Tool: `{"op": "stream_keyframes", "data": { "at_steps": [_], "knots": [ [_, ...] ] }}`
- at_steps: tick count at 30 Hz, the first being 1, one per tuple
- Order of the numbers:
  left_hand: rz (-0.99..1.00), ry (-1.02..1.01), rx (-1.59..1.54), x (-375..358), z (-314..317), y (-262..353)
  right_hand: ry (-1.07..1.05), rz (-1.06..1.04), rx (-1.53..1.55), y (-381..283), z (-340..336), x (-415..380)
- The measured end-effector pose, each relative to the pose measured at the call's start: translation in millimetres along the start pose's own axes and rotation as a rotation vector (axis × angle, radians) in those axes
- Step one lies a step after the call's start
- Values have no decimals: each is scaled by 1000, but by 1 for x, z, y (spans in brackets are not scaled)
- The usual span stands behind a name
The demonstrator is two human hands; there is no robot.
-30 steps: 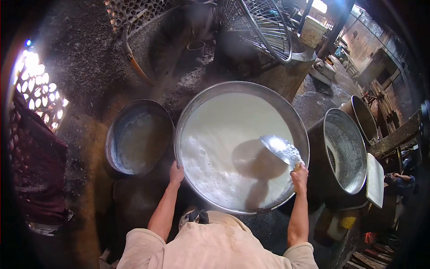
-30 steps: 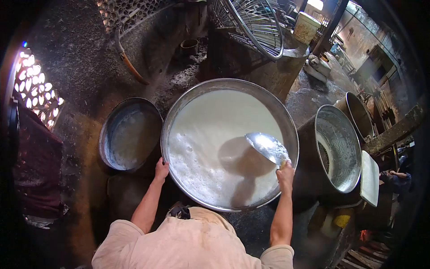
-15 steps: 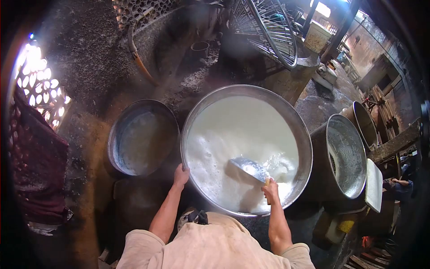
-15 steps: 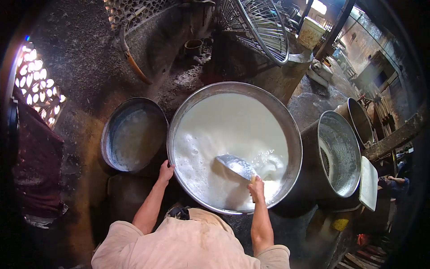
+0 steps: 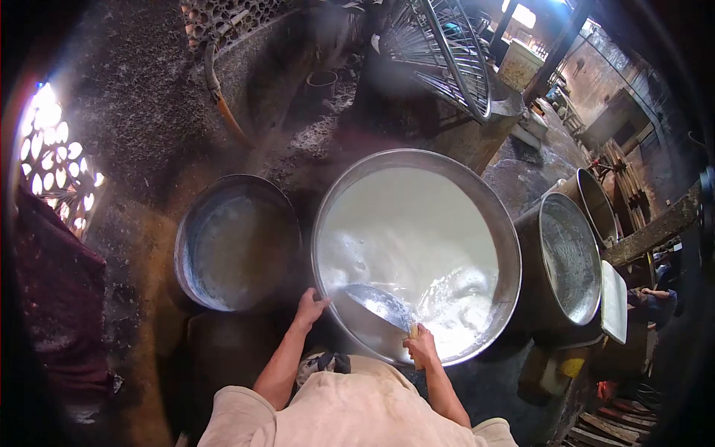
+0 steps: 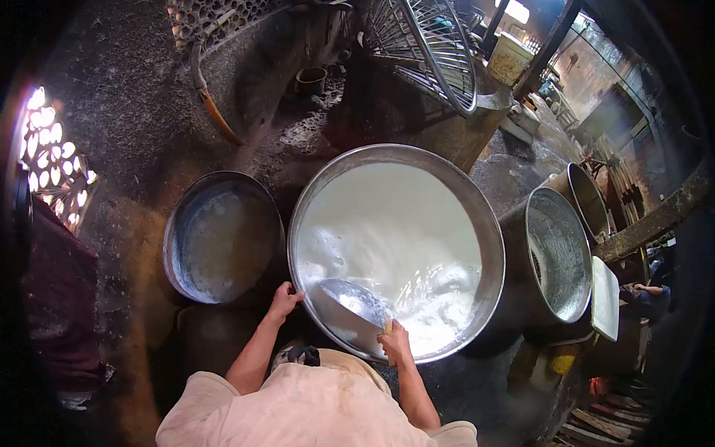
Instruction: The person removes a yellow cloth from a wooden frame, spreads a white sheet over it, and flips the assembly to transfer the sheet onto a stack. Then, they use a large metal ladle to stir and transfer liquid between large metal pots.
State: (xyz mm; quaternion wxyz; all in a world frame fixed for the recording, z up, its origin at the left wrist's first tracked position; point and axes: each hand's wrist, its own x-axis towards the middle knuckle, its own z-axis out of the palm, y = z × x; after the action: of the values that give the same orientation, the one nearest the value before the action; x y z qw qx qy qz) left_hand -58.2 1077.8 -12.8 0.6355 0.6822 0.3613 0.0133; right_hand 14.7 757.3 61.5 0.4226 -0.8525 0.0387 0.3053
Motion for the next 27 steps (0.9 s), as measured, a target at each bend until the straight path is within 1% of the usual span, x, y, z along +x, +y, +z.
{"op": "stream_keyframes", "data": {
  "at_steps": [1,2,4,6,7,9,10,11,13,14,15,16,17,18,19,20,21,22,23,25,26,27],
  "knots": [
    [41,-9,-8,-1,-1,2,2,-1,-4,-9,-1,-7],
    [39,-4,2,-8,-2,13,-18,-12,23,-16,-3,-13],
    [77,2,32,3,0,-8,-50,-27,82,-32,-10,-23],
    [161,12,99,5,-3,-9,-59,-52,50,-55,-23,-27],
    [159,13,95,0,-5,-3,-55,-72,36,-63,-30,-26],
    [108,-64,-11,-8,-7,12,-63,-127,-2,-100,-45,-26],
    [84,-100,-63,-8,-8,16,-62,-148,-87,-120,-51,-21],
    [83,-98,-66,-7,-7,17,-50,-161,-99,-142,-53,-17],
    [130,-27,168,-6,-7,16,43,-239,-124,-178,-49,-3],
    [177,-34,156,-11,-9,22,156,-394,-293,-184,-44,16],
    [177,-37,158,-11,-10,23,232,-437,-345,-186,-35,42],
    [121,-42,185,-9,-10,24,309,-481,-398,-185,-26,68],
    [66,-47,211,-9,-9,24,311,-480,-399,-181,-19,94],
    [64,-49,212,-6,-7,17,365,-522,-479,-175,-12,117],
    [95,-22,217,-3,-5,13,418,-564,-558,-181,-7,120],
    [129,8,220,0,-3,10,418,-566,-557,-185,-6,120],
    [129,9,221,1,-3,5,315,-404,-546,-187,-5,119],
    [125,-7,229,-6,-7,17,213,-243,-533,-190,-5,115],
    [123,-21,235,-8,-10,26,213,-245,-535,-186,-4,118],
    [93,-41,213,-12,-12,37,165,-174,-573,-163,-2,120],
    [64,-62,195,-12,-12,36,203,-287,-751,-146,-1,125],
    [61,-63,196,-11,-11,34,200,-285,-752,-129,-2,129]
  ]
}}
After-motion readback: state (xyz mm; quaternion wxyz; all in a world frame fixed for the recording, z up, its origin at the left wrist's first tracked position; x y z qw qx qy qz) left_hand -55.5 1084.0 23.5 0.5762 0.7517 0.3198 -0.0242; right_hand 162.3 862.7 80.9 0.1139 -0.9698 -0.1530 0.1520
